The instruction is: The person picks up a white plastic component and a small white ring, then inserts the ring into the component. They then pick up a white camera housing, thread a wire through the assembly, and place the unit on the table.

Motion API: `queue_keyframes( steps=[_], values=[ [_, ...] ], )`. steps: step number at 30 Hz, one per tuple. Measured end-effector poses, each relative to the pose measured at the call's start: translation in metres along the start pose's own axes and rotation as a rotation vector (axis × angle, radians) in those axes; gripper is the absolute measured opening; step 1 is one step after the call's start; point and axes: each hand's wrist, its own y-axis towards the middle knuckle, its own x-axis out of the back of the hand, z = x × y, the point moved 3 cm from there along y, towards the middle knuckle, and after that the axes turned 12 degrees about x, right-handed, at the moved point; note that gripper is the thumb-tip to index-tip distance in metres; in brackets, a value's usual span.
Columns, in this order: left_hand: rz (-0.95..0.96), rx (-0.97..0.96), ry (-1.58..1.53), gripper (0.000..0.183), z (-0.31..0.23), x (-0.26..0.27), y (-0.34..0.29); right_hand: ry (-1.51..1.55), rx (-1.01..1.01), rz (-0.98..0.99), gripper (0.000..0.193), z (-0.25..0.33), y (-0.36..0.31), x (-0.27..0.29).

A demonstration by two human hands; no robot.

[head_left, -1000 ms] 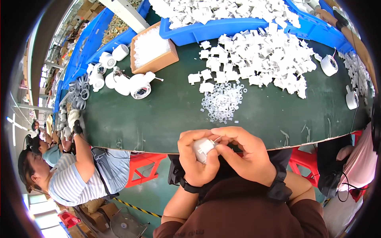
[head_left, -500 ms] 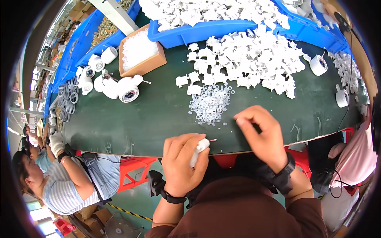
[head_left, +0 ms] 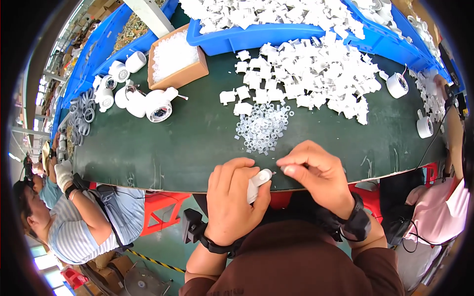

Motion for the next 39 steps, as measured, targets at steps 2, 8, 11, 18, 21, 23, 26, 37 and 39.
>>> queue_keyframes(
  steps=[2, 8, 11, 18, 21, 23, 26, 37, 39],
  values=[
    [0.011, -0.021, -0.011, 0.030, 0.001, -0.001, 0.000, 0.097, 0.059, 0.103, 0.021, 0.005, 0.000, -0.006],
    [0.006, -0.056, -0.027, 0.032, 0.005, -0.001, 0.003, 0.063, 0.076, 0.149, 0.020, 0.004, 0.004, -0.015],
    [0.014, -0.086, -0.037, 0.033, 0.008, 0.000, 0.003, 0.234, 0.000, 0.178, 0.021, -0.003, 0.006, -0.017],
    [0.027, -0.065, -0.057, 0.036, 0.010, 0.001, 0.002, 0.456, -0.143, 0.233, 0.021, -0.004, 0.014, -0.016],
    [0.022, -0.061, -0.047, 0.037, 0.009, 0.000, 0.001, 0.497, -0.243, 0.220, 0.018, -0.006, 0.008, -0.018],
    [0.011, -0.061, -0.043, 0.038, 0.007, -0.002, 0.000, 0.491, -0.253, 0.202, 0.017, -0.006, 0.005, -0.022],
    [-0.005, -0.043, -0.035, 0.039, 0.005, -0.005, -0.001, 0.426, -0.222, 0.149, 0.015, -0.008, -0.001, -0.028],
    [-0.199, -0.086, -0.086, 0.038, 0.009, -0.012, -0.010, 0.591, -0.239, 0.090, 0.017, -0.009, 0.000, -0.026],
    [-0.181, -0.075, -0.089, 0.037, 0.009, -0.012, -0.006, 0.572, -0.221, 0.081, 0.016, -0.012, 0.002, -0.028]
  ],
)
